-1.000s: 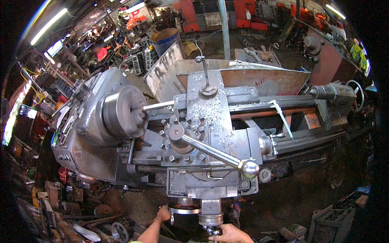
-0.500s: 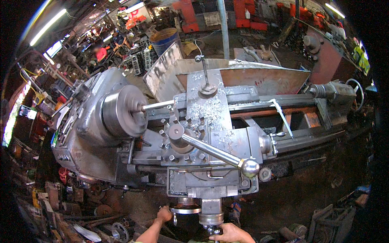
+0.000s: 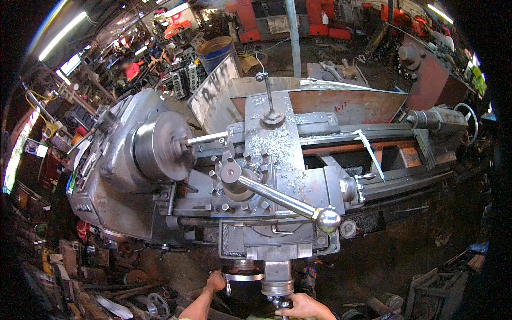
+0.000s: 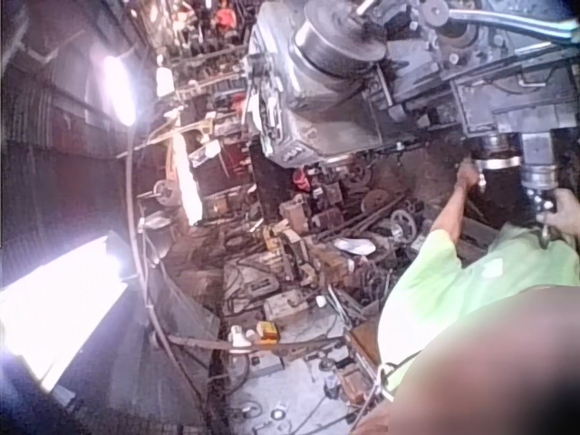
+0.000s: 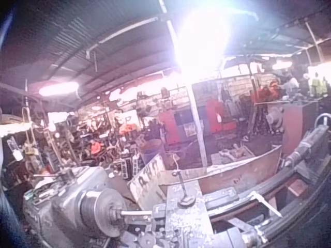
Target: The person operates a metal lathe, adjusting the tool post and carriage while a cylindrical workpiece rotates. They repeatedly measure the workpiece with a vernier caliper, make small adjustments to the tool position, and continue machining. Two other workers in high-visibility vests are visible in the background.
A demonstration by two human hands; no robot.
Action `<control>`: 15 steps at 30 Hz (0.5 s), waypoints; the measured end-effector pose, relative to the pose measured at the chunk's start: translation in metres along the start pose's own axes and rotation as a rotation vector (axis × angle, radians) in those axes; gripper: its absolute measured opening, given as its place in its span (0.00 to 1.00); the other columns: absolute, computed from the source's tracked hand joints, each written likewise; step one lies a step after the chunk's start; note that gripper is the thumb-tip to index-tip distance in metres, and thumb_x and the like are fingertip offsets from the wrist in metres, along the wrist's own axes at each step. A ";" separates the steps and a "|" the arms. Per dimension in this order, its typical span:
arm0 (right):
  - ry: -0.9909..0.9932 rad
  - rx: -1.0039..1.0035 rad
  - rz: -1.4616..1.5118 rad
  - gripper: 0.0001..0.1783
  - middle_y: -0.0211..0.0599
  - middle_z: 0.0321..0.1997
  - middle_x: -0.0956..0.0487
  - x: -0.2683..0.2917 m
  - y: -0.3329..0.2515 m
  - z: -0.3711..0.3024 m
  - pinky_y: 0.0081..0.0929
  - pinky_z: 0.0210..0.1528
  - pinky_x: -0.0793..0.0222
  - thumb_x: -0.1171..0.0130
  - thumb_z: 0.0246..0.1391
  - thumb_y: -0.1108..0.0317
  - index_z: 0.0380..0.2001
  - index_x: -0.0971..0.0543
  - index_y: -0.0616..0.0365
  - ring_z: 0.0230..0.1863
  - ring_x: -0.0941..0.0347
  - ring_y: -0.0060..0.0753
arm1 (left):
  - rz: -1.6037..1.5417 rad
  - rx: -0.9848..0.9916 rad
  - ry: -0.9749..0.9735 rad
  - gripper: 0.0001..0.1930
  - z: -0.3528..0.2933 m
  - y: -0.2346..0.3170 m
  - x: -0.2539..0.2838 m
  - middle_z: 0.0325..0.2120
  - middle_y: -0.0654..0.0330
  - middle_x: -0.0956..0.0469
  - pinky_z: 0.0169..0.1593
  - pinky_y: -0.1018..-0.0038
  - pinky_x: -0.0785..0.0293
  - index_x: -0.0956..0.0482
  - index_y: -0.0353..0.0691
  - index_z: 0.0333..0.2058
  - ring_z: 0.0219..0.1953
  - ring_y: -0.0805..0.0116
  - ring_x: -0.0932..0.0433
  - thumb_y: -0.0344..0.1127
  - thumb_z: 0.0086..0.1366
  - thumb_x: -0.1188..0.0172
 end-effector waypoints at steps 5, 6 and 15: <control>-0.008 -0.017 0.027 0.14 0.24 0.25 0.26 -0.002 0.007 0.004 0.21 0.23 0.34 0.32 0.48 0.71 0.38 0.22 0.60 0.22 0.33 0.16 | -0.001 -0.014 -0.006 0.19 0.002 -0.001 -0.002 0.48 0.38 0.25 0.56 0.53 0.30 0.27 0.36 0.49 0.53 0.39 0.27 0.40 0.63 0.53; -0.015 -0.030 0.049 0.14 0.24 0.25 0.26 -0.003 0.008 0.003 0.20 0.23 0.34 0.32 0.48 0.71 0.39 0.22 0.61 0.22 0.33 0.16 | 0.018 -0.019 -0.035 0.19 0.004 -0.003 -0.004 0.48 0.38 0.25 0.56 0.53 0.30 0.27 0.35 0.50 0.53 0.39 0.27 0.40 0.63 0.53; -0.029 -0.104 0.080 0.14 0.24 0.25 0.27 -0.002 -0.004 -0.003 0.21 0.22 0.34 0.32 0.49 0.72 0.39 0.22 0.59 0.22 0.32 0.17 | 0.130 -0.202 0.022 0.19 0.012 -0.014 -0.018 0.41 0.35 0.24 0.50 0.50 0.28 0.28 0.27 0.46 0.43 0.36 0.24 0.36 0.62 0.53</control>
Point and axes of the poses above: each hand's wrist, its own z-axis towards the middle knuckle, its own x-axis out of the back of the hand, y = z × x, the point moved 3 cm from there along z, towards the middle knuckle
